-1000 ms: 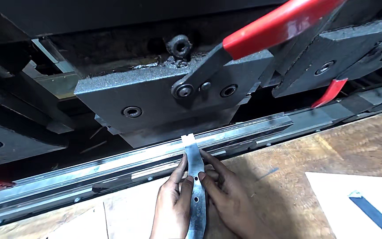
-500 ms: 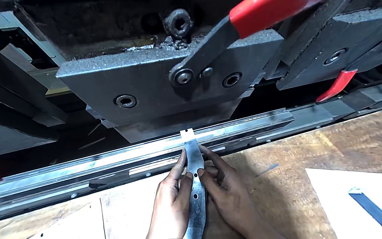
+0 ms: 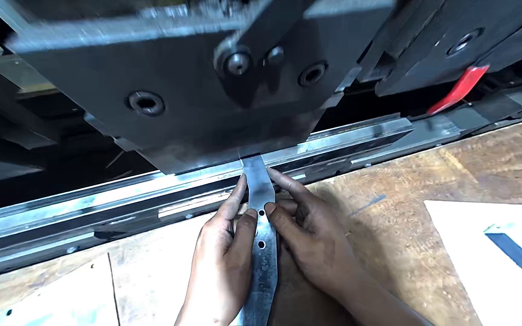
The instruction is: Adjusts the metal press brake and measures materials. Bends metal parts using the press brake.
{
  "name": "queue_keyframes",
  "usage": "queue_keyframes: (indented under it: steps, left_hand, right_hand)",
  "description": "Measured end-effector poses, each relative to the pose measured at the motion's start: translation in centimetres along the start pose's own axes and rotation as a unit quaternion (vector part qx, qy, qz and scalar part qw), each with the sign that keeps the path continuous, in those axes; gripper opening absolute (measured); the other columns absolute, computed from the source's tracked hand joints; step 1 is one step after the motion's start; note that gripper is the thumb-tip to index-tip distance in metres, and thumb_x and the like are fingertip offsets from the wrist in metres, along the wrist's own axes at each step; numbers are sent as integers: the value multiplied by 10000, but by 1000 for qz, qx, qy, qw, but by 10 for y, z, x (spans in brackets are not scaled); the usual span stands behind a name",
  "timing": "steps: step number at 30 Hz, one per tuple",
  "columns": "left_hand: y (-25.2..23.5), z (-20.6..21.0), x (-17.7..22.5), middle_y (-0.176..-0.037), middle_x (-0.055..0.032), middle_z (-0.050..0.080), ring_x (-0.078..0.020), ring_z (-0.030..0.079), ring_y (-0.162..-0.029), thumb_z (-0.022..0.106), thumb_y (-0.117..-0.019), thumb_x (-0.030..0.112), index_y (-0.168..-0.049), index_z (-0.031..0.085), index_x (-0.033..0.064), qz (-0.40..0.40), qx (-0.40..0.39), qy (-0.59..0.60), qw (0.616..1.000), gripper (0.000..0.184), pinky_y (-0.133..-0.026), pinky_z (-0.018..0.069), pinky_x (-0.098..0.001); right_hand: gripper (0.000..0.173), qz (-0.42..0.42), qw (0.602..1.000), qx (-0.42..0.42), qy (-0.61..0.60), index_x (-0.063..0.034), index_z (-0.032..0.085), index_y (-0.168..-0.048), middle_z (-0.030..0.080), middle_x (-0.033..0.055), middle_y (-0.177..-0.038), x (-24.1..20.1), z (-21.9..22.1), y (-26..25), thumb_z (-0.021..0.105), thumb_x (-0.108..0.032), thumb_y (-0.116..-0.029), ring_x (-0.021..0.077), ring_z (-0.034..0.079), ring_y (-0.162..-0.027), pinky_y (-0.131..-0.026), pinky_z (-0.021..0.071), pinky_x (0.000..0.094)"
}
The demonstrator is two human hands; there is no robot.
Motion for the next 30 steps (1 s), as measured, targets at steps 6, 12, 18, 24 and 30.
queue_keyframes:
  steps: [6,12,18,24,30]
  left_hand:
    - [1,0,-1,-902,42,746,-68,682,-686,476,-1029,182,-1506,550,242,-11,-1,-6,1000,486,-595,577,-233]
    - [1,-1,2,-809,28,718,-81,658,-621,477,-1030,172,-1521,532,246,-16,-2,2,1000,499,-534,554,-225]
    - [1,-1,3,-766,25,701,-83,641,-582,478,-1027,155,-1523,531,242,-15,-3,-1,1000,505,-509,544,-221]
    - [0,-2,4,-778,29,700,-78,639,-593,475,-1021,147,-1522,532,245,-8,-2,-4,1000,513,-515,542,-221]
    - [0,-2,4,-768,32,703,-73,648,-602,473,-1021,140,-1521,532,219,-8,-4,-7,1000,510,-530,551,-217]
  right_hand:
    - [519,-22,1000,0,13,-172,508,-1507,726,-30,-797,-6,0,0,593,-148,-995,50,625,-579,-504,514,183]
    - [510,-29,999,-1,14,-170,503,-1512,724,-28,-790,-9,0,-1,576,-155,-1008,57,609,-557,-485,501,185]
    - [508,-30,1000,-3,10,-173,500,-1512,724,-28,-794,-10,0,-1,577,-147,-1010,52,608,-556,-482,501,178]
    - [508,-39,999,2,16,-174,502,-1507,724,-38,-789,-11,0,-1,583,-142,-1007,44,616,-567,-494,506,171]
    - [506,-47,999,0,16,-161,502,-1502,726,-49,-804,-10,0,0,583,-137,-1003,39,623,-588,-513,514,169]
Point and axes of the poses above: each hand's wrist, its own y-axis away from the middle knuckle, its own z-axis out of the palm, x = y × z, the point moved 9 cm from there along -y, towards the middle knuckle
